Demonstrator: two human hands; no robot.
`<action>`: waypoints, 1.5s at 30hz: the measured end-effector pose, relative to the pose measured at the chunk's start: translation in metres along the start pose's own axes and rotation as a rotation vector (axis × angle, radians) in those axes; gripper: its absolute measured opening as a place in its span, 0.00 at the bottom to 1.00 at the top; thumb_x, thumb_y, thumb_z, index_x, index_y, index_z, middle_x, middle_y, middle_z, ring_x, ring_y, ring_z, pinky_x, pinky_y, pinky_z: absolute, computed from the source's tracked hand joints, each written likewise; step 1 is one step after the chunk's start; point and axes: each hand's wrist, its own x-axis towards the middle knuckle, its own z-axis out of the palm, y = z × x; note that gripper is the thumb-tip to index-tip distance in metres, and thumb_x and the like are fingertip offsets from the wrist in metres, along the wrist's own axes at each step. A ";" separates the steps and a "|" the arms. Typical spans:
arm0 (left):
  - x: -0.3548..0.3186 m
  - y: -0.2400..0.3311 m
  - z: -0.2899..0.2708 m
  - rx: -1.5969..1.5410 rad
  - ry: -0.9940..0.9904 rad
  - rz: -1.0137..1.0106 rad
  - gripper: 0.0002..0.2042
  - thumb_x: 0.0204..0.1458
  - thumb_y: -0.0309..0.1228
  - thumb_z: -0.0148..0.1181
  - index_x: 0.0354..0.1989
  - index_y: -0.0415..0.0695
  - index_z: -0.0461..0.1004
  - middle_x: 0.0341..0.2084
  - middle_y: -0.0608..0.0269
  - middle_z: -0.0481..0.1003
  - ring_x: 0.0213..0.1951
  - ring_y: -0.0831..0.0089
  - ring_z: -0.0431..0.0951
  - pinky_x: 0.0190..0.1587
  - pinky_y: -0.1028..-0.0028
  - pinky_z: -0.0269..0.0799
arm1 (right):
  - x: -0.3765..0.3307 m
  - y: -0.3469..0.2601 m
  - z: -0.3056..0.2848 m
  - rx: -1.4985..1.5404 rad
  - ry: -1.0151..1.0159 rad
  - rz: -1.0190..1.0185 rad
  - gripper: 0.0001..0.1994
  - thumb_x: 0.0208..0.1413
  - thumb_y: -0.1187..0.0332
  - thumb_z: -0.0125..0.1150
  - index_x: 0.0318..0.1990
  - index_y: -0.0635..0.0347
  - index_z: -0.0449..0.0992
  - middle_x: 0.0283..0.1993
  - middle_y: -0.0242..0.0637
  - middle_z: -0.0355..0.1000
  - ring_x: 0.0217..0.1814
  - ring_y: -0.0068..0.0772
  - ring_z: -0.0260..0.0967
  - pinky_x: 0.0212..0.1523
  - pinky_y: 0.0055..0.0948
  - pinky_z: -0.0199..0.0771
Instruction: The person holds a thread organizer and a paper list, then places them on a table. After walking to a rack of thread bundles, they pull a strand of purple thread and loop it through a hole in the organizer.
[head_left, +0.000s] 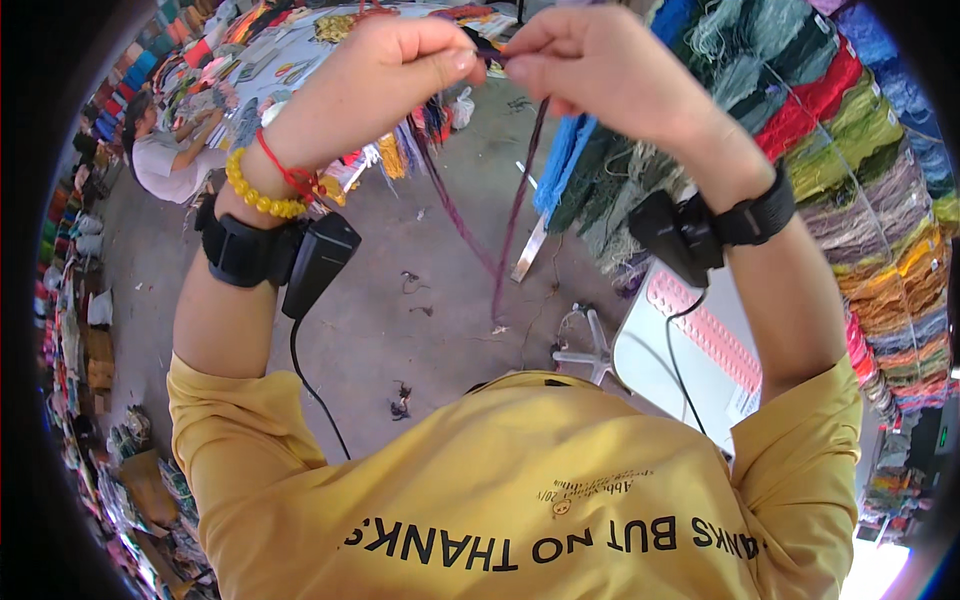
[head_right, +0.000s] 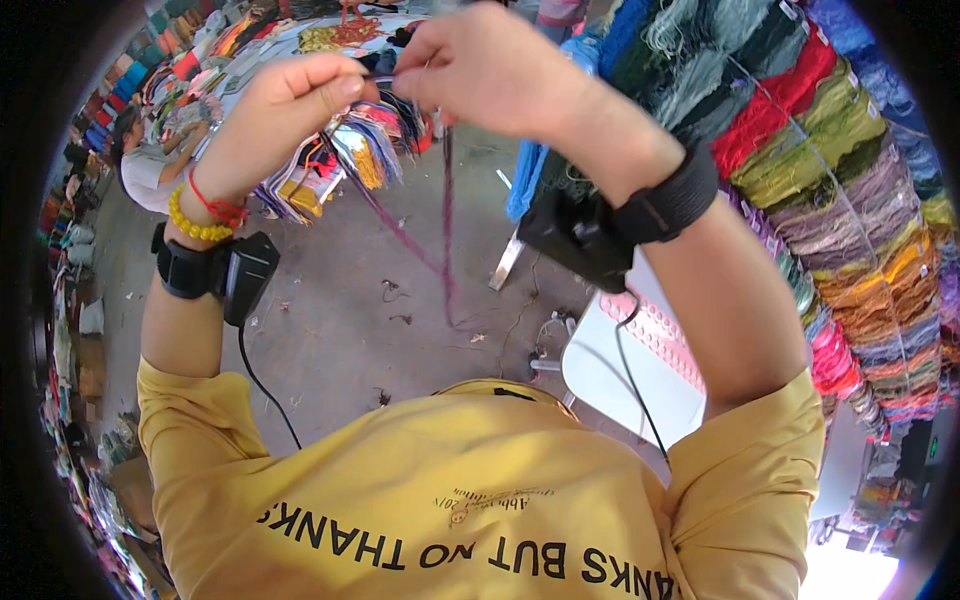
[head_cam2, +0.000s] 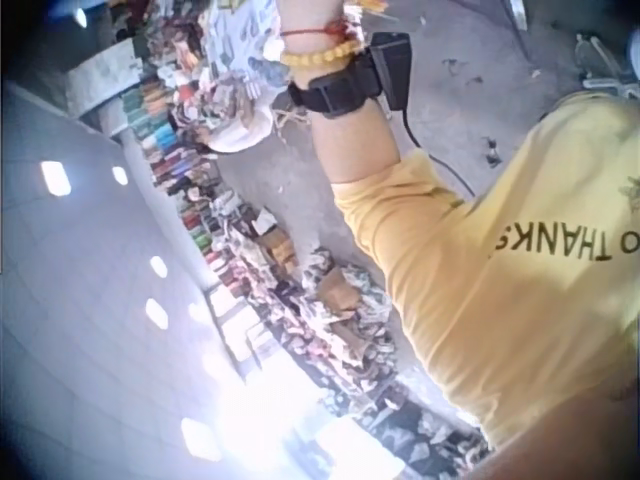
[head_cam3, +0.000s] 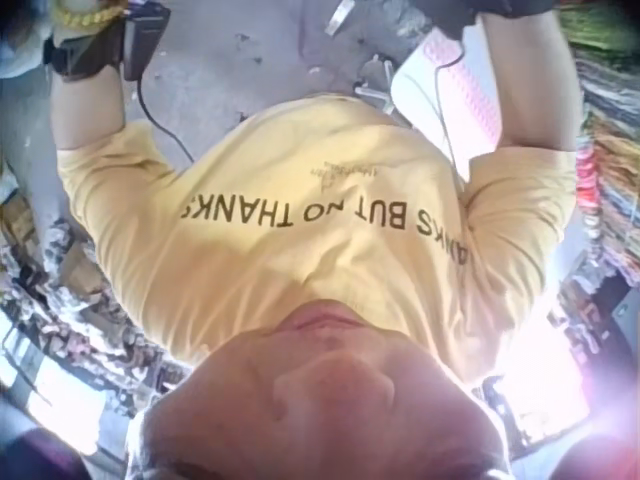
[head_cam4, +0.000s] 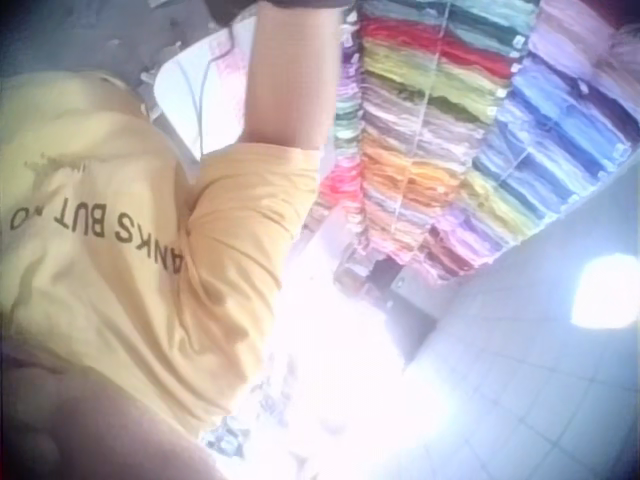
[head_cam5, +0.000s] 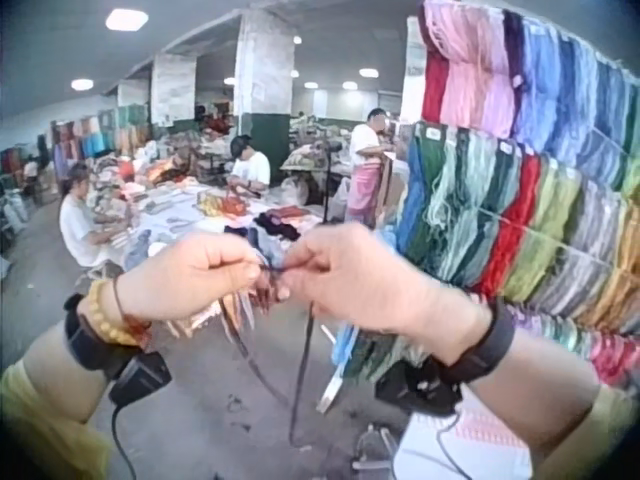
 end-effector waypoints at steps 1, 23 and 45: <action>0.005 0.001 0.003 -0.011 -0.013 0.005 0.11 0.53 0.33 0.48 0.31 0.37 0.72 0.17 0.73 0.66 0.24 0.85 0.63 0.27 0.82 0.61 | -0.009 -0.013 -0.011 -0.079 0.048 0.030 0.09 0.51 0.70 0.51 0.28 0.68 0.73 0.20 0.33 0.70 0.21 0.18 0.65 0.22 0.18 0.67; 0.061 0.007 0.191 -0.881 -0.358 -0.222 0.10 0.52 0.32 0.50 0.32 0.38 0.73 0.14 0.76 0.61 0.18 0.89 0.57 0.22 0.87 0.52 | -0.170 0.073 -0.038 1.345 0.478 -0.034 0.09 0.58 0.63 0.44 0.33 0.58 0.65 0.32 0.32 0.63 0.23 0.17 0.52 0.25 0.16 0.57; -0.004 -0.035 0.330 -0.702 -0.223 -0.649 0.11 0.42 0.31 0.59 0.28 0.34 0.70 0.20 0.59 0.73 0.23 0.75 0.73 0.27 0.77 0.68 | -0.263 0.186 0.085 0.604 1.159 0.772 0.06 0.53 0.70 0.51 0.34 0.64 0.68 0.23 0.29 0.65 0.21 0.18 0.62 0.23 0.18 0.63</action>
